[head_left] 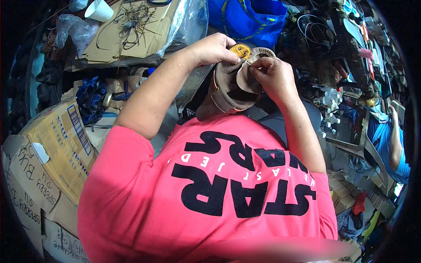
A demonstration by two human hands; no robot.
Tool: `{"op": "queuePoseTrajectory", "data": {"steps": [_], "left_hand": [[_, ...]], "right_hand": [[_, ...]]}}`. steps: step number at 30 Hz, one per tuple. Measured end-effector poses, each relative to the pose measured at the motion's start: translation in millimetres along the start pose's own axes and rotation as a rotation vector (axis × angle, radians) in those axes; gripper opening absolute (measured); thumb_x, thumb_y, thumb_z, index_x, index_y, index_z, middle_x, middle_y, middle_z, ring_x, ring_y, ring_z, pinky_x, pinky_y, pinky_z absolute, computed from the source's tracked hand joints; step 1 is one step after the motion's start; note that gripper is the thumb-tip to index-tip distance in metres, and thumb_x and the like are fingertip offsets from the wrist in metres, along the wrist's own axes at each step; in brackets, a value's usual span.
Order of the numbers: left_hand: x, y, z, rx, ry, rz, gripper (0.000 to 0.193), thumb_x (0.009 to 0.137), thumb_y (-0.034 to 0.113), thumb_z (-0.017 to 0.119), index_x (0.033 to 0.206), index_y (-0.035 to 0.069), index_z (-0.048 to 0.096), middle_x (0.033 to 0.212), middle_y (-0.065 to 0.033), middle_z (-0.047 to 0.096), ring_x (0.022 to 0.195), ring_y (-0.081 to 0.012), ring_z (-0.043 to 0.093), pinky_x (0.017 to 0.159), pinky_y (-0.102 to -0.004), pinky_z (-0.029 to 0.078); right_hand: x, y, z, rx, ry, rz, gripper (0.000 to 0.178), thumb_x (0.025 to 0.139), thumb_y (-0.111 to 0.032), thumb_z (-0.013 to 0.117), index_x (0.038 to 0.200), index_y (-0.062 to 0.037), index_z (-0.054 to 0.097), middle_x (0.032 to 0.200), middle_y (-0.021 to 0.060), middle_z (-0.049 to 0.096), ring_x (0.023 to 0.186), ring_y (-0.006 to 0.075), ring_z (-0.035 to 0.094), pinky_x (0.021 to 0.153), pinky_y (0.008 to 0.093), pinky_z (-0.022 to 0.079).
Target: Threading and stitching a leather shoe by hand.
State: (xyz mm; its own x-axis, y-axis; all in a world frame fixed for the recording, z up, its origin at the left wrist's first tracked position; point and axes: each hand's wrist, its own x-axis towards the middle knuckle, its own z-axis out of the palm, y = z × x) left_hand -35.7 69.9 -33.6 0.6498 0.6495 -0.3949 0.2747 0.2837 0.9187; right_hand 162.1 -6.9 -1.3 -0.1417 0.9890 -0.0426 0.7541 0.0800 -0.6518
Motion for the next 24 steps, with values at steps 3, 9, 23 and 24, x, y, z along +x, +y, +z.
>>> {"op": "queuePoseTrajectory", "data": {"steps": [3, 9, 23, 24], "left_hand": [[1.0, -3.0, -2.9, -0.046, -0.031, -0.007, 0.028, 0.076, 0.008, 0.070, 0.101, -0.004, 0.064, 0.090, -0.0050, 0.067, 0.078, -0.0095, 0.061, 0.076, -0.0247, 0.050], [5.1, -10.0, -6.5, -0.185, -0.056, -0.057, 0.028, 0.074, 0.006, 0.070, 0.100, -0.003, 0.065, 0.089, -0.0064, 0.068, 0.078, -0.0114, 0.063, 0.077, -0.0262, 0.051], [3.9, -2.1, 1.9, 0.009, 0.019, 0.021, 0.031, 0.069, 0.010, 0.073, 0.097, -0.002, 0.067, 0.087, -0.0062, 0.068, 0.077, -0.0103, 0.062, 0.074, -0.0259, 0.050], [4.2, 3.1, 3.8, 0.145, 0.037, 0.037, 0.034, 0.067, 0.012, 0.075, 0.097, -0.002, 0.067, 0.086, -0.0066, 0.069, 0.076, -0.0106, 0.062, 0.073, -0.0263, 0.050]], "right_hand": [[0.8, -0.6, -0.2, -0.016, -0.015, 0.004, 0.013, 0.073, -0.018, 0.067, 0.080, -0.0081, 0.070, 0.079, 0.0167, 0.065, 0.075, 0.0320, 0.064, 0.070, 0.0386, 0.051], [0.8, -1.2, -0.1, -0.008, -0.006, -0.009, 0.012, 0.073, -0.018, 0.067, 0.080, -0.0085, 0.070, 0.076, 0.0167, 0.065, 0.074, 0.0319, 0.064, 0.069, 0.0385, 0.051], [1.6, -2.1, 6.0, -0.327, 0.163, -0.223, 0.020, 0.077, -0.016, 0.064, 0.097, -0.0180, 0.066, 0.084, 0.0094, 0.066, 0.076, 0.0282, 0.064, 0.079, 0.0406, 0.043], [2.3, 0.5, 5.5, -0.328, 0.163, -0.223, 0.020, 0.077, -0.016, 0.064, 0.097, -0.0180, 0.066, 0.084, 0.0094, 0.066, 0.076, 0.0282, 0.064, 0.079, 0.0406, 0.043]]}}
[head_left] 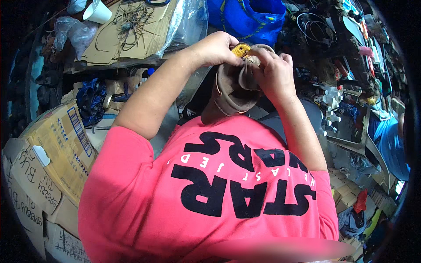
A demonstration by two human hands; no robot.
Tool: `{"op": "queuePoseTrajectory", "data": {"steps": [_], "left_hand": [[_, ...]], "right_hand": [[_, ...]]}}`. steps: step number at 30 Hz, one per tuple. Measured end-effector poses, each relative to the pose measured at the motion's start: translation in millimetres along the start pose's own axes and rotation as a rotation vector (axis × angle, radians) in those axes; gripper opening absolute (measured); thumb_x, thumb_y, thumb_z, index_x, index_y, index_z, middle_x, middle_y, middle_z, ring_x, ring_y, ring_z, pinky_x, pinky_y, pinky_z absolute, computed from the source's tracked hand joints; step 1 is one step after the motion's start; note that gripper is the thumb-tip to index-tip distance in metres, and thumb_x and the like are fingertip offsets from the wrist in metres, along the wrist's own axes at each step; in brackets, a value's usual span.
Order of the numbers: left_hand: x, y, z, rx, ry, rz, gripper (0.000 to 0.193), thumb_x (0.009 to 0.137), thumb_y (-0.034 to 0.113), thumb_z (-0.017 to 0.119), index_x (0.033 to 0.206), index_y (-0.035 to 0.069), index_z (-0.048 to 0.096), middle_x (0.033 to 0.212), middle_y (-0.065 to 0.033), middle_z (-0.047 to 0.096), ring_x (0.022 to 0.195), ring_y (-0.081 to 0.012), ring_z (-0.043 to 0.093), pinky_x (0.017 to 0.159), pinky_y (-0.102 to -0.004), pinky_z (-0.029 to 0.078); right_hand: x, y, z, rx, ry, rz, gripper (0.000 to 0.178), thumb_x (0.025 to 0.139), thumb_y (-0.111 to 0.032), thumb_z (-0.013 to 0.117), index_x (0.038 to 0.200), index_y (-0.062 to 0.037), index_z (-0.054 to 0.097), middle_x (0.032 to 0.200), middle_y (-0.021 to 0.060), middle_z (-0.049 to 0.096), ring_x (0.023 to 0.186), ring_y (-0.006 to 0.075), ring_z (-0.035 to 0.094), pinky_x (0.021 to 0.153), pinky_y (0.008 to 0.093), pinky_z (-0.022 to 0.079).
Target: Threading and stitching a leather shoe by hand.
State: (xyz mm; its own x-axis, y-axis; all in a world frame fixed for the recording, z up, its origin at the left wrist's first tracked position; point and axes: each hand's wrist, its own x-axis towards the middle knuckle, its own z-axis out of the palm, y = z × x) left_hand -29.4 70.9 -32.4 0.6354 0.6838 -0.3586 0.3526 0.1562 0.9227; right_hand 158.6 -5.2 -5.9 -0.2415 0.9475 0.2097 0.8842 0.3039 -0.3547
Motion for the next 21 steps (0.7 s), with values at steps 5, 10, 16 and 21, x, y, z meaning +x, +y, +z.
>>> {"op": "queuePoseTrajectory", "data": {"steps": [5, 10, 16, 21], "left_hand": [[1.6, 10.6, 0.6, 0.255, -0.016, 0.066, 0.043, 0.061, 0.020, 0.081, 0.096, -0.001, 0.068, 0.082, -0.0086, 0.068, 0.070, -0.0141, 0.062, 0.070, -0.0278, 0.050], [9.6, 18.6, -5.0, 0.258, -0.124, -0.013, 0.033, 0.067, 0.016, 0.079, 0.092, -0.002, 0.067, 0.077, -0.0017, 0.066, 0.071, -0.0077, 0.058, 0.068, -0.0248, 0.047], [27.7, 15.5, -7.4, 0.126, -0.272, -0.077, 0.027, 0.070, 0.010, 0.075, 0.092, -0.003, 0.066, 0.081, -0.0030, 0.067, 0.073, -0.0086, 0.060, 0.071, -0.0249, 0.048], [33.6, 17.6, -5.8, 0.111, -0.295, -0.095, 0.028, 0.068, 0.009, 0.076, 0.092, -0.003, 0.066, 0.082, -0.0039, 0.067, 0.073, -0.0102, 0.061, 0.072, -0.0251, 0.049]], "right_hand": [[-0.9, 18.7, -3.2, 0.075, -0.050, -0.280, 0.025, 0.074, -0.012, 0.064, 0.096, -0.0232, 0.066, 0.084, 0.0020, 0.063, 0.081, 0.0228, 0.060, 0.079, 0.0389, 0.039], [0.0, 25.2, -7.1, 0.149, -0.078, -0.263, 0.022, 0.069, -0.004, 0.064, 0.086, -0.0183, 0.068, 0.093, 0.0043, 0.064, 0.091, 0.0236, 0.061, 0.084, 0.0386, 0.039], [1.1, 27.8, -10.3, 0.195, -0.176, -0.156, 0.022, 0.067, -0.001, 0.063, 0.083, -0.0156, 0.067, 0.099, 0.0073, 0.065, 0.093, 0.0272, 0.060, 0.084, 0.0384, 0.041], [2.1, 38.0, -2.1, 0.219, -0.209, -0.088, 0.021, 0.066, -0.001, 0.065, 0.082, -0.0151, 0.067, 0.098, 0.0065, 0.065, 0.088, 0.0299, 0.059, 0.082, 0.0372, 0.043]]}}
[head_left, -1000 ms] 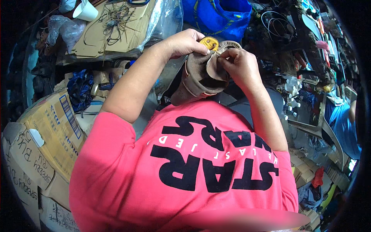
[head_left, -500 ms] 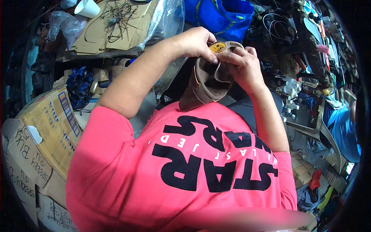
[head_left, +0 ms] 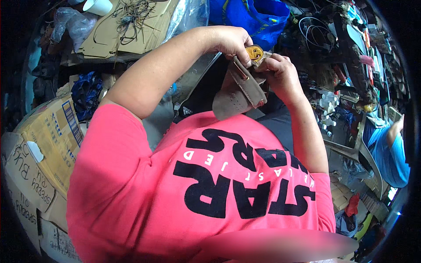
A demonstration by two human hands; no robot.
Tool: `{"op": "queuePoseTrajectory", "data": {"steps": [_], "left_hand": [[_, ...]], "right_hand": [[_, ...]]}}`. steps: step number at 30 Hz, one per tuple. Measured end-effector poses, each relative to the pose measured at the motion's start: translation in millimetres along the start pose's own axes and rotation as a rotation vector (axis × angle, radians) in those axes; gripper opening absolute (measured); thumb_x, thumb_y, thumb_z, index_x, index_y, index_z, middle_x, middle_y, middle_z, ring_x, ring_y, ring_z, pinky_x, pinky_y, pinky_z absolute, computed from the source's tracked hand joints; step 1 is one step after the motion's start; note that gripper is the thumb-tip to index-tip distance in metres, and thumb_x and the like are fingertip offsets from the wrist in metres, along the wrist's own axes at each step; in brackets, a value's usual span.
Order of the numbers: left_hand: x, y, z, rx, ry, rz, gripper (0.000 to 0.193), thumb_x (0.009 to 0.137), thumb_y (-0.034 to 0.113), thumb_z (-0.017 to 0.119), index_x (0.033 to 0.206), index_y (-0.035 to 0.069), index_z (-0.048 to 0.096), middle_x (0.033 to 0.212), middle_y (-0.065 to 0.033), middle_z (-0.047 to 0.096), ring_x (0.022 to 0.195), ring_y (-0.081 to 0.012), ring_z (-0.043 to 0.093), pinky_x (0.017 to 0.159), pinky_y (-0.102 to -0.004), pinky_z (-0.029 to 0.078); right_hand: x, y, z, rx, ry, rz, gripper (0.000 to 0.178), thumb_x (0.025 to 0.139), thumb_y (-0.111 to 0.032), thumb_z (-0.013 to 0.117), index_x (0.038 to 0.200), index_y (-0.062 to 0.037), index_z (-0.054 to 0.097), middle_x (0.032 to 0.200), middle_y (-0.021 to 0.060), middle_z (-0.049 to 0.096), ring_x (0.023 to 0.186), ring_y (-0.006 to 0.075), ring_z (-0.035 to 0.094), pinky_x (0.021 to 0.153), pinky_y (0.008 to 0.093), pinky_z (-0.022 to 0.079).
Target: Threading and stitching a leather shoe by hand.
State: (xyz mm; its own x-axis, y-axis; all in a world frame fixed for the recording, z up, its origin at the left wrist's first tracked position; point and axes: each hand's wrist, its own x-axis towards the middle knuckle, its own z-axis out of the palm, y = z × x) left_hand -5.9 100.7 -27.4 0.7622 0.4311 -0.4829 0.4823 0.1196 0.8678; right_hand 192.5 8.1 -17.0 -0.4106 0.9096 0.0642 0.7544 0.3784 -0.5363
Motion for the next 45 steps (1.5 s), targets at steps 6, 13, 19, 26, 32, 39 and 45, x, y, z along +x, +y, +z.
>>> {"op": "queuePoseTrajectory", "data": {"steps": [6, 13, 19, 26, 32, 39, 45], "left_hand": [[-2.4, 5.7, 0.9, 0.040, 0.010, -0.020, 0.028, 0.068, 0.010, 0.076, 0.092, -0.001, 0.067, 0.080, -0.0033, 0.067, 0.071, -0.0104, 0.061, 0.070, -0.0252, 0.048], [-4.6, 9.1, 5.9, 0.183, 0.083, -0.034, 0.028, 0.068, 0.011, 0.076, 0.092, -0.002, 0.067, 0.079, -0.0054, 0.068, 0.070, -0.0113, 0.062, 0.069, -0.0274, 0.049], [-9.1, 15.2, 11.0, 0.215, 0.123, -0.037, 0.028, 0.067, 0.012, 0.075, 0.090, -0.002, 0.067, 0.076, -0.0062, 0.068, 0.069, -0.0118, 0.061, 0.068, -0.0282, 0.049], [-9.9, 12.9, 16.8, 0.326, 0.206, 0.006, 0.040, 0.063, 0.019, 0.076, 0.097, 0.000, 0.068, 0.079, -0.0114, 0.068, 0.067, -0.0186, 0.063, 0.066, -0.0312, 0.050], [-15.5, 17.1, 27.3, 0.475, 0.340, 0.072, 0.031, 0.063, 0.020, 0.075, 0.086, 0.001, 0.067, 0.076, -0.0154, 0.067, 0.068, -0.0226, 0.064, 0.067, -0.0327, 0.050], [-27.2, 20.6, 50.2, 0.468, 0.527, 0.152, 0.028, 0.063, 0.020, 0.072, 0.081, 0.001, 0.064, 0.078, -0.0176, 0.066, 0.075, -0.0296, 0.065, 0.069, -0.0360, 0.051], [-31.6, 17.1, 70.5, 0.355, 0.727, 0.317, 0.019, 0.068, 0.014, 0.065, 0.081, 0.000, 0.063, 0.077, -0.0201, 0.063, 0.075, -0.0338, 0.064, 0.068, -0.0385, 0.050]], "right_hand": [[-1.1, 0.3, -4.1, 0.044, 0.047, -0.082, 0.018, 0.067, -0.005, 0.068, 0.082, -0.0140, 0.067, 0.095, 0.0055, 0.065, 0.084, 0.0287, 0.059, 0.080, 0.0368, 0.045], [-8.8, -13.5, -7.3, 0.136, 0.070, 0.047, 0.016, 0.072, -0.011, 0.071, 0.088, -0.0109, 0.069, 0.089, 0.0100, 0.065, 0.076, 0.0296, 0.062, 0.074, 0.0371, 0.049], [-16.9, -15.3, -1.5, 0.133, 0.144, 0.131, 0.017, 0.072, -0.012, 0.070, 0.089, -0.0090, 0.071, 0.092, 0.0140, 0.066, 0.086, 0.0290, 0.065, 0.076, 0.0359, 0.052], [-17.4, -22.1, 0.8, 0.078, 0.157, 0.150, 0.017, 0.076, -0.006, 0.069, 0.093, -0.0040, 0.070, 0.086, 0.0121, 0.065, 0.073, 0.0205, 0.065, 0.065, 0.0283, 0.050], [-12.9, -39.1, -4.8, -0.002, 0.123, 0.231, 0.017, 0.075, -0.009, 0.068, 0.090, -0.0030, 0.070, 0.086, 0.0147, 0.065, 0.076, 0.0250, 0.066, 0.069, 0.0317, 0.051], [-9.6, -42.9, 7.7, -0.264, 0.066, 0.232, 0.011, 0.078, -0.010, 0.059, 0.082, -0.0036, 0.066, 0.085, 0.0185, 0.063, 0.077, 0.0347, 0.062, 0.070, 0.0425, 0.050], [-10.8, -30.5, 16.4, 0.052, 0.323, 0.214, 0.010, 0.076, -0.010, 0.062, 0.085, -0.0062, 0.066, 0.085, 0.0134, 0.065, 0.079, 0.0330, 0.063, 0.068, 0.0400, 0.050]]}}
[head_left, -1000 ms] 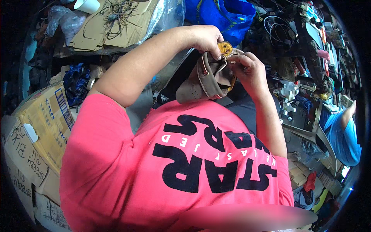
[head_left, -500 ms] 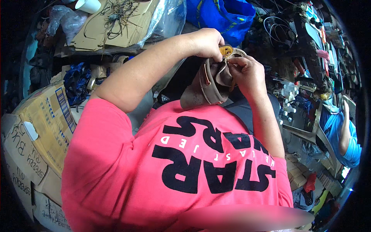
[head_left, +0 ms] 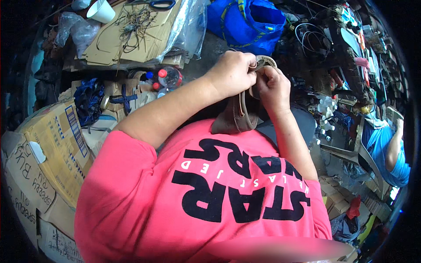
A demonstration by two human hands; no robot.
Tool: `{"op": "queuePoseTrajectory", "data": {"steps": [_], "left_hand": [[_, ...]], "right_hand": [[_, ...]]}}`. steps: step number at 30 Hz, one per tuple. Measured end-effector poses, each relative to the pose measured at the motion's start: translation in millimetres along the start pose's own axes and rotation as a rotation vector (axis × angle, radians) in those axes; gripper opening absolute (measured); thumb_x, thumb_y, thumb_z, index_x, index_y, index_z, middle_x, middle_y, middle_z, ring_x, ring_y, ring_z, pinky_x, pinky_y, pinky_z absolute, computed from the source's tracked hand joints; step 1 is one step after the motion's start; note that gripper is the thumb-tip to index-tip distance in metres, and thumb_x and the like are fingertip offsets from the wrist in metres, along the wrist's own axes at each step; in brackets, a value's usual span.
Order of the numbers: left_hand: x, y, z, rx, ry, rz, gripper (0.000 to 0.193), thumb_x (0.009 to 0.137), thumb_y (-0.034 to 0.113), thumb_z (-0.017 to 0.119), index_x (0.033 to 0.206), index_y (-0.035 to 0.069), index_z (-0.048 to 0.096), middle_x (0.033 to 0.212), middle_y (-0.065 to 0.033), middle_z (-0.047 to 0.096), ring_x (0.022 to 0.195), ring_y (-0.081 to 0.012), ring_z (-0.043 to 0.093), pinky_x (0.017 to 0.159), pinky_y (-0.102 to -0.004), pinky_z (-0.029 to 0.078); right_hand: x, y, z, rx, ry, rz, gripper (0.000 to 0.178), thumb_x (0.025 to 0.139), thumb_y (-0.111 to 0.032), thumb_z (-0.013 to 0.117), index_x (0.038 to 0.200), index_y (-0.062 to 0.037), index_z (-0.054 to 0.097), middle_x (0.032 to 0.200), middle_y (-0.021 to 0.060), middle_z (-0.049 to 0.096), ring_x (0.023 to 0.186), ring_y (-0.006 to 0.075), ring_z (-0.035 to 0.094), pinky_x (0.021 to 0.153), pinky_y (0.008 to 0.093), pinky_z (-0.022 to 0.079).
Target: Threading and stitching a leather shoe by hand.
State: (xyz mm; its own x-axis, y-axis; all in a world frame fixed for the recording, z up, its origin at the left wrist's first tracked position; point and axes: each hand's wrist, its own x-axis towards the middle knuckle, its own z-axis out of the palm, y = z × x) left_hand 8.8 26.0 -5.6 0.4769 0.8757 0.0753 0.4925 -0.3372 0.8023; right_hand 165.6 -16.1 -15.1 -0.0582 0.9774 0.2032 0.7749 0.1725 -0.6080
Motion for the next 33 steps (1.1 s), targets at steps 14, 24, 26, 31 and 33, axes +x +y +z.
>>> {"op": "queuePoseTrajectory", "data": {"steps": [14, 24, 26, 31, 33], "left_hand": [[-13.5, 4.0, 11.1, 0.030, 0.456, 0.427, 0.028, 0.061, 0.002, 0.068, 0.087, 0.005, 0.057, 0.087, -0.0133, 0.056, 0.088, -0.0325, 0.058, 0.085, -0.0425, 0.047], [-16.2, 5.7, 18.3, -0.140, 0.506, 0.276, 0.044, 0.060, 0.007, 0.070, 0.101, 0.005, 0.055, 0.095, -0.0140, 0.054, 0.090, -0.0307, 0.054, 0.081, -0.0385, 0.046], [-15.8, 4.6, 18.3, -0.183, 0.512, 0.250, 0.046, 0.060, 0.007, 0.070, 0.103, 0.005, 0.054, 0.095, -0.0139, 0.054, 0.090, -0.0303, 0.054, 0.080, -0.0380, 0.045], [-16.4, 1.3, 18.7, -0.126, 0.498, 0.296, 0.041, 0.059, 0.004, 0.070, 0.098, 0.005, 0.059, 0.090, -0.0126, 0.055, 0.084, -0.0292, 0.056, 0.074, -0.0363, 0.048], [-16.3, 0.5, 17.9, -0.120, 0.487, 0.297, 0.039, 0.058, 0.003, 0.071, 0.096, 0.005, 0.060, 0.088, -0.0122, 0.055, 0.082, -0.0288, 0.056, 0.072, -0.0355, 0.049]], "right_hand": [[0.0, 7.4, -9.3, 0.394, 0.064, 0.030, 0.019, 0.076, -0.001, 0.062, 0.094, -0.0028, 0.066, 0.072, 0.0083, 0.056, 0.063, 0.0157, 0.053, 0.060, 0.0268, 0.044], [-1.5, 15.9, 2.0, 0.655, 0.000, 0.139, 0.015, 0.080, 0.002, 0.057, 0.092, -0.0011, 0.066, 0.075, 0.0035, 0.056, 0.070, 0.0109, 0.052, 0.065, 0.0242, 0.043], [-1.4, 12.2, 2.8, 0.762, -0.001, 0.198, 0.014, 0.081, 0.001, 0.057, 0.092, -0.0005, 0.066, 0.076, 0.0025, 0.056, 0.070, 0.0097, 0.052, 0.065, 0.0233, 0.043], [-1.3, 8.5, 6.3, 1.058, 0.000, 0.332, 0.013, 0.084, 0.001, 0.056, 0.094, 0.0009, 0.065, 0.082, 0.0007, 0.058, 0.072, 0.0075, 0.052, 0.066, 0.0216, 0.043], [-0.8, 7.9, 6.1, 1.143, -0.012, 0.343, 0.014, 0.085, 0.002, 0.056, 0.097, 0.0017, 0.064, 0.086, 0.0010, 0.059, 0.074, 0.0074, 0.053, 0.067, 0.0218, 0.043]]}}
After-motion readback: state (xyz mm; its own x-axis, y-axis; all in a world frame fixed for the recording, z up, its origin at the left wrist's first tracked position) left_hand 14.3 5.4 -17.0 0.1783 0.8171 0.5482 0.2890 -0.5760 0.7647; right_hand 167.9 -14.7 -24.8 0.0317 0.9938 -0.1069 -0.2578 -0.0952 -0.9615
